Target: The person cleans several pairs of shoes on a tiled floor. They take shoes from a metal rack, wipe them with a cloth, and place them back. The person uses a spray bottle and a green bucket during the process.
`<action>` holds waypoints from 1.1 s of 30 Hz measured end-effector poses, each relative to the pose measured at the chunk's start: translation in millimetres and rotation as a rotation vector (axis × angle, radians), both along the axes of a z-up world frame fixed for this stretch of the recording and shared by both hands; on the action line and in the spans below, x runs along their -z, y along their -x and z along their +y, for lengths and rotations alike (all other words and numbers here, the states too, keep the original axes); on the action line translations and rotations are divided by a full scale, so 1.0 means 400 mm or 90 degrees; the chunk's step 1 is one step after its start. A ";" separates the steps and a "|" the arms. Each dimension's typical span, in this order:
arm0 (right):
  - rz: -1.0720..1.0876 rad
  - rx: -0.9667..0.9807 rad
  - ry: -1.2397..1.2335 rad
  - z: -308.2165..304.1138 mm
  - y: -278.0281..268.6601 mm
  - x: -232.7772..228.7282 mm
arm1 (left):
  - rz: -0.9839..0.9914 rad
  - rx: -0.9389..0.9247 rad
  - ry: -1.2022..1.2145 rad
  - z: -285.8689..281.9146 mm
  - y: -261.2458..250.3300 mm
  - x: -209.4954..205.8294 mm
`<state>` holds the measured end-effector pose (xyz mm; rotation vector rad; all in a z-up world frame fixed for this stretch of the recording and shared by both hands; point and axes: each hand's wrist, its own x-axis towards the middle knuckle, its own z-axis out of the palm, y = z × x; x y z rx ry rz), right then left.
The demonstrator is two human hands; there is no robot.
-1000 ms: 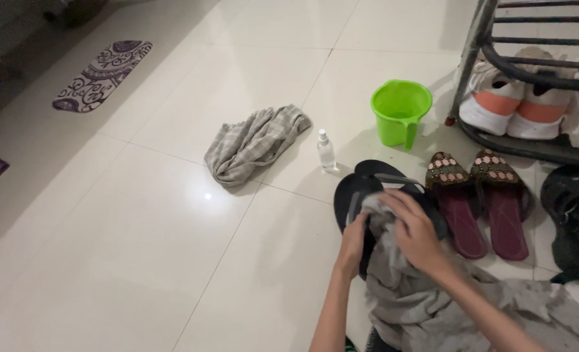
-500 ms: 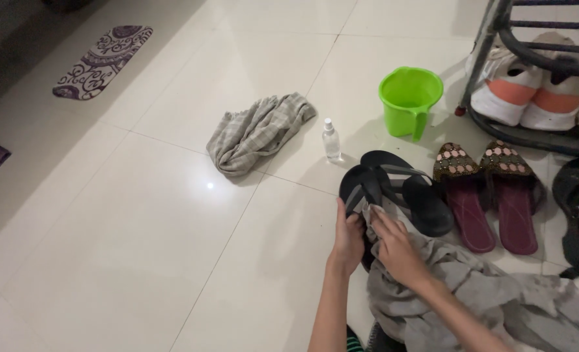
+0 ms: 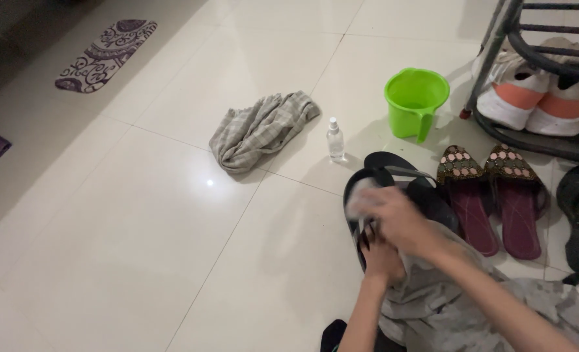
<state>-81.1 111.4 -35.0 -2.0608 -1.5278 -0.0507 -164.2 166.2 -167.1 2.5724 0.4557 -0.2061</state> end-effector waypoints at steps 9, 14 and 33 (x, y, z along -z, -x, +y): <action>0.018 0.007 0.068 0.028 -0.123 0.044 | -0.063 -0.119 0.104 -0.021 -0.018 0.057; 0.119 0.240 -0.145 -0.087 -0.031 0.048 | -0.142 -0.115 0.101 0.011 -0.011 0.020; 0.076 0.120 0.129 0.039 0.166 0.181 | 0.084 -0.120 0.288 0.297 0.019 -0.021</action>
